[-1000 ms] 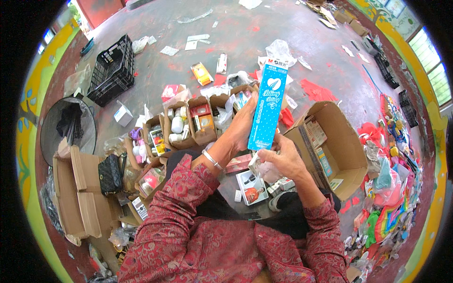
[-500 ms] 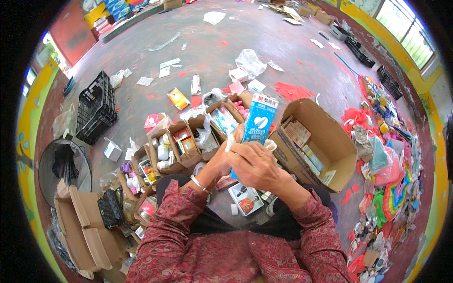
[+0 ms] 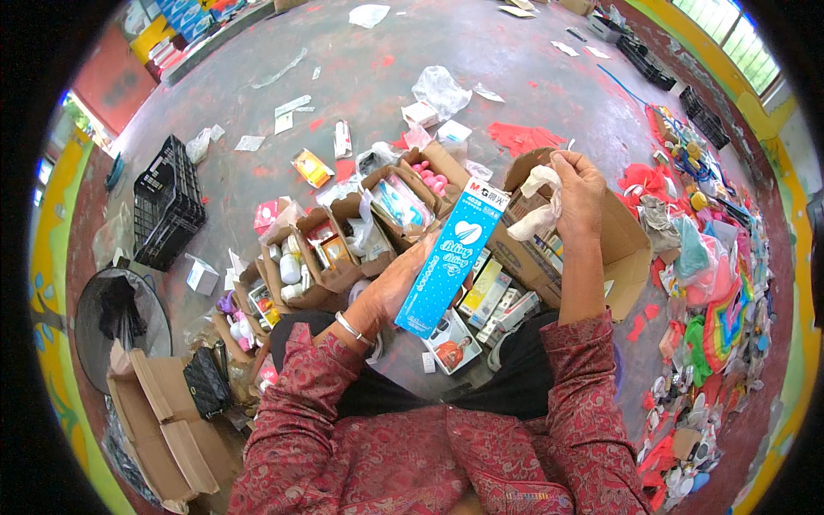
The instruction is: The person sits on the floor and sorts through various small product boxes, picking them up from a pile, wiping them with a white cloth, and placing them into a larger cardboard box. The person handles multiple items, including boxes labeled 'Sonic' and 'Dining Gloves', and arranges them neatly inside the container.
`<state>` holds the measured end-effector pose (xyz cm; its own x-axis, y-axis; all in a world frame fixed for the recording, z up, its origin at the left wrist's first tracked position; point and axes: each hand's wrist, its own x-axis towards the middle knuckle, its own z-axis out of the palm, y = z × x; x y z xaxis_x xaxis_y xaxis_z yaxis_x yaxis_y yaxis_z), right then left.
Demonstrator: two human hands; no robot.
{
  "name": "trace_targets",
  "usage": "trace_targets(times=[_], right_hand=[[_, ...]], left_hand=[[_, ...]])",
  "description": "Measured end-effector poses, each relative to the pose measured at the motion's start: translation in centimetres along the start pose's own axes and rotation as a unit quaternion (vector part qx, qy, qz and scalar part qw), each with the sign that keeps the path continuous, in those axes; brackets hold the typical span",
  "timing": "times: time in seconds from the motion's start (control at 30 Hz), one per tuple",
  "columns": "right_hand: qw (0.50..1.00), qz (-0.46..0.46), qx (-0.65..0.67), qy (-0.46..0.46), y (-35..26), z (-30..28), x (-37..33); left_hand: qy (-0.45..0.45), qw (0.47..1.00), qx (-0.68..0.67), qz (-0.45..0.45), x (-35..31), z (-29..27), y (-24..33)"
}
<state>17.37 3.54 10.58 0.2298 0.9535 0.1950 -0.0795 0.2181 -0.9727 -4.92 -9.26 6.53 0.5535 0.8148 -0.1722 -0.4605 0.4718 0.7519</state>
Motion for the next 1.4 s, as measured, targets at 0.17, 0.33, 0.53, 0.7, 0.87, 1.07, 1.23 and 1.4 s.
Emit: trace_targets(times=[0.17,0.33,0.53,0.7,0.87,1.07,1.23,1.4], right_hand=[[0.999,0.016,0.028,-0.038,-0.9,0.7,-1.1],[0.994,-0.106,0.022,-0.020,-2.6,2.0,-2.4],[0.758,-0.501,-0.381,-0.169,-4.0,6.0,-6.5],[0.940,-0.203,-0.215,-0.168,-2.9,3.8,-4.9],[0.974,0.067,0.028,-0.213,-0.7,1.9,-2.0],[0.924,0.112,0.028,-0.365,-1.4,3.0,-3.5],[0.936,0.002,-0.180,-0.301,3.9,1.9,-1.6],[0.924,0.158,0.027,-0.347,-0.2,4.0,-5.2]], left_hand=[[0.026,0.998,0.041,0.031,0.5,0.5,-0.3],[0.050,0.997,0.049,0.027,0.7,0.4,-0.3],[0.015,0.817,0.530,0.226,0.0,-1.7,-1.0],[0.032,0.968,0.235,0.081,0.4,-0.8,-1.5],[-0.063,0.952,0.281,0.102,-0.8,0.5,0.7],[-0.076,0.971,0.209,0.084,-0.2,-0.3,-0.3],[0.100,0.947,0.267,0.150,-0.5,-0.7,1.2],[0.241,0.877,0.347,0.228,0.0,-1.1,2.1]])
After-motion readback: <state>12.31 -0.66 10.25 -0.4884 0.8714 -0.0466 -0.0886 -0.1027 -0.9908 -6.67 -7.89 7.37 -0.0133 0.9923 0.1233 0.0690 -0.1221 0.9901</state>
